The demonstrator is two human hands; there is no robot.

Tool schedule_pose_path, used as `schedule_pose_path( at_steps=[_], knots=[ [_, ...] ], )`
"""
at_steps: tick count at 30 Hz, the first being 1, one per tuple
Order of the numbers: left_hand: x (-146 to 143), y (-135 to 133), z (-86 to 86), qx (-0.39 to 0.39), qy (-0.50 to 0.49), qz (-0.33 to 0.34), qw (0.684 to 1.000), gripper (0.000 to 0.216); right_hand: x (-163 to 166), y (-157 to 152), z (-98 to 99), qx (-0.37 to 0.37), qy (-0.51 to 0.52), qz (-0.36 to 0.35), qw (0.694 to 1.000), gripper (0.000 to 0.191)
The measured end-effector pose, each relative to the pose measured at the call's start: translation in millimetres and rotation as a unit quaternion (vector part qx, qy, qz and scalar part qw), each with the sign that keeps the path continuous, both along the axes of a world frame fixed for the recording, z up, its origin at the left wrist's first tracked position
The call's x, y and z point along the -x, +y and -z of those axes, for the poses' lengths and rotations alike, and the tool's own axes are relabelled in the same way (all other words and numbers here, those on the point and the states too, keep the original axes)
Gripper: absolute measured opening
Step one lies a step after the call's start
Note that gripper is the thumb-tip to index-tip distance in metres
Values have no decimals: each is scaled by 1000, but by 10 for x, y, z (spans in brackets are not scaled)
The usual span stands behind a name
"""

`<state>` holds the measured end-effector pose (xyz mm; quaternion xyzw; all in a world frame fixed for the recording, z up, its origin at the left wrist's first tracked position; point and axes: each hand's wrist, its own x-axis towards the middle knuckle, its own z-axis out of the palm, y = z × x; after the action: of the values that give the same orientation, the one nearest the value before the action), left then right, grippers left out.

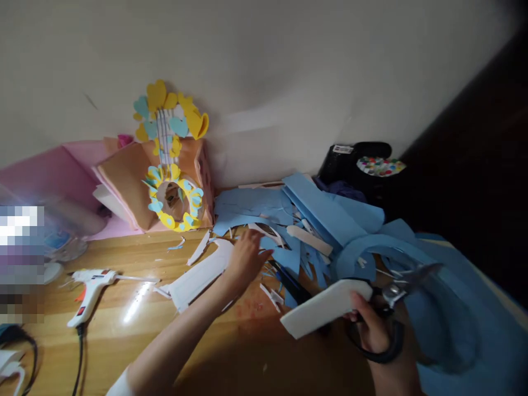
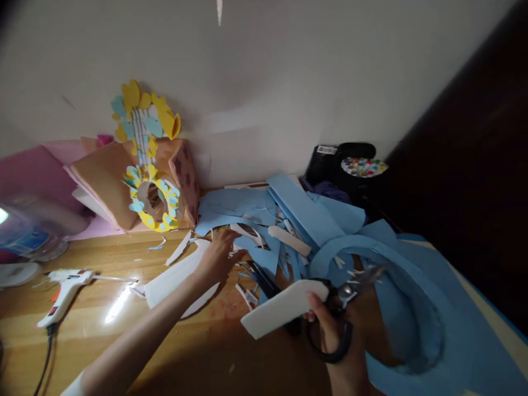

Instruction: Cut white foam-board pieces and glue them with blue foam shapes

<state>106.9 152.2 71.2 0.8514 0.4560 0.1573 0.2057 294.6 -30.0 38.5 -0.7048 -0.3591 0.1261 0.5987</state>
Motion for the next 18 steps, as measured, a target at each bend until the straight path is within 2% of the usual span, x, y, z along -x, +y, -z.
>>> schedule_pose_path(
  at_steps=[2, 4, 6, 8, 11, 13, 18],
  knots=[
    [-549, 87, 59, 26, -3, 33, 999, 32, 81, 7, -13, 22, 79, -26, 996, 31],
    [-966, 172, 154, 52, -7, 24, 998, 39, 112, -15, -32, 40, 129, -48, 990, 38],
    [-1209, 251, 246, 82, -18, 8, 996, 37, 98, -60, -43, 51, 178, -59, 981, 39],
    [-1300, 327, 311, 121, -40, -5, 992, 33, 62, -103, -47, 62, 208, -57, 974, 38],
    [-1243, 430, 324, 193, -103, 8, 976, 27, 7, -119, -61, 61, 224, -41, 972, 38],
    [-1110, 474, 267, 242, -169, 38, 955, 24, -18, -94, -82, 39, 239, -32, 970, 39],
    [-449, 376, -36, 340, -372, 85, 860, 31, -30, 1, -113, 6, 289, -34, 957, 43]
  ],
)
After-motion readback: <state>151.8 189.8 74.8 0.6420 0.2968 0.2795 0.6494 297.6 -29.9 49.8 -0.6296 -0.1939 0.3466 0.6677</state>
